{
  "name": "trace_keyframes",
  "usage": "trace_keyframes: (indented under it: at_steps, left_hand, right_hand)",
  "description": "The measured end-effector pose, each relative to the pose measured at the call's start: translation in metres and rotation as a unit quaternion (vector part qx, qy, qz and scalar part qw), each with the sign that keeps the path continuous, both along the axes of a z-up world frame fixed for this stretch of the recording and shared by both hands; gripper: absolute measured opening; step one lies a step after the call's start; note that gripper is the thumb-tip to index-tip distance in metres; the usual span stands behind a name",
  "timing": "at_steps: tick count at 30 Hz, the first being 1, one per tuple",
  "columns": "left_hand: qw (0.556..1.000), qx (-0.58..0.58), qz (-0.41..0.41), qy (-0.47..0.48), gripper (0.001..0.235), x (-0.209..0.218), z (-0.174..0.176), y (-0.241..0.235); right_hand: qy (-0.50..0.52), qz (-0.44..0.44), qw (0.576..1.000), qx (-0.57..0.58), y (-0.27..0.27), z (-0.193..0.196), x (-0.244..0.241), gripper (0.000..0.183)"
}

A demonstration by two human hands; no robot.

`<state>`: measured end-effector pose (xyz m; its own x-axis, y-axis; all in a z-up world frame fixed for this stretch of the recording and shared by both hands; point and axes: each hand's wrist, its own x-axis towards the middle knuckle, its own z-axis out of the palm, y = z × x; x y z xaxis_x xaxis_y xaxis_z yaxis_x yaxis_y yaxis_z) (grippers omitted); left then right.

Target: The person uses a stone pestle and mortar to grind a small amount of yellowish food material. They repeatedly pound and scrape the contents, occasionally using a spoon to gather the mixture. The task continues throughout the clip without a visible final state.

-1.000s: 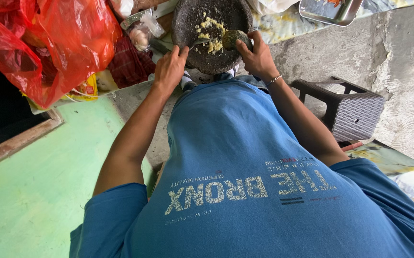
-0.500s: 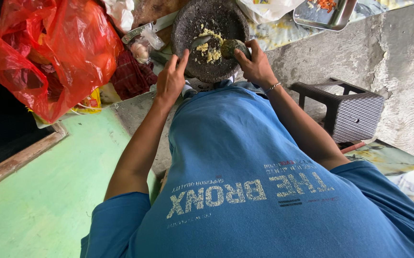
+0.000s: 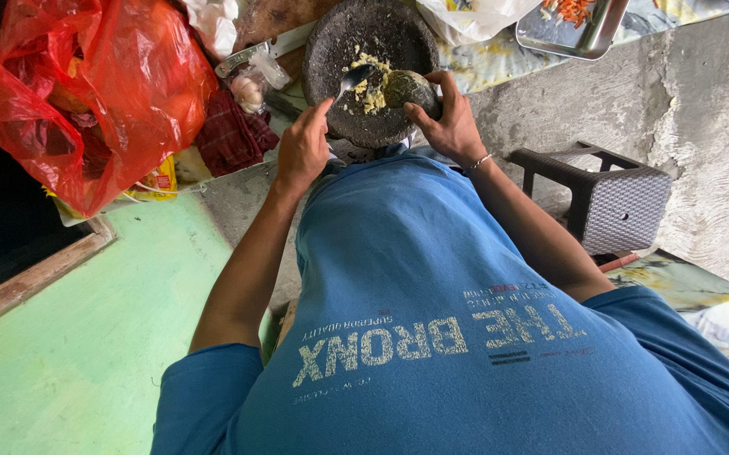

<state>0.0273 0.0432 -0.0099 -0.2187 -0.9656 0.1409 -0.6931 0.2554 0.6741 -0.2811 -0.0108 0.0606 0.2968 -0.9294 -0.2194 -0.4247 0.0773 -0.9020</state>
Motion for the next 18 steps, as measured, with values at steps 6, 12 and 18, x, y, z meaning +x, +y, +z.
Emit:
trace_keyframes:
  at_steps: [6, 12, 18]
  left_hand:
    - [0.999, -0.005, -0.021, 0.038, 0.029, -0.021, 0.009, 0.003]
    - [0.996, 0.035, 0.068, -0.04, 0.031, -0.017, 0.011, -0.007]
    - [0.998, 0.042, 0.009, 0.043, 0.032, -0.023, 0.023, -0.003]
  right_hand:
    - [0.065, -0.026, 0.998, 0.006, 0.0, 0.024, 0.009, 0.056]
    - [0.027, -0.016, 0.999, -0.034, -0.004, 0.034, 0.01, 0.058]
    - [0.075, 0.045, 0.983, -0.16, -0.001, 0.037, 0.013, 0.057]
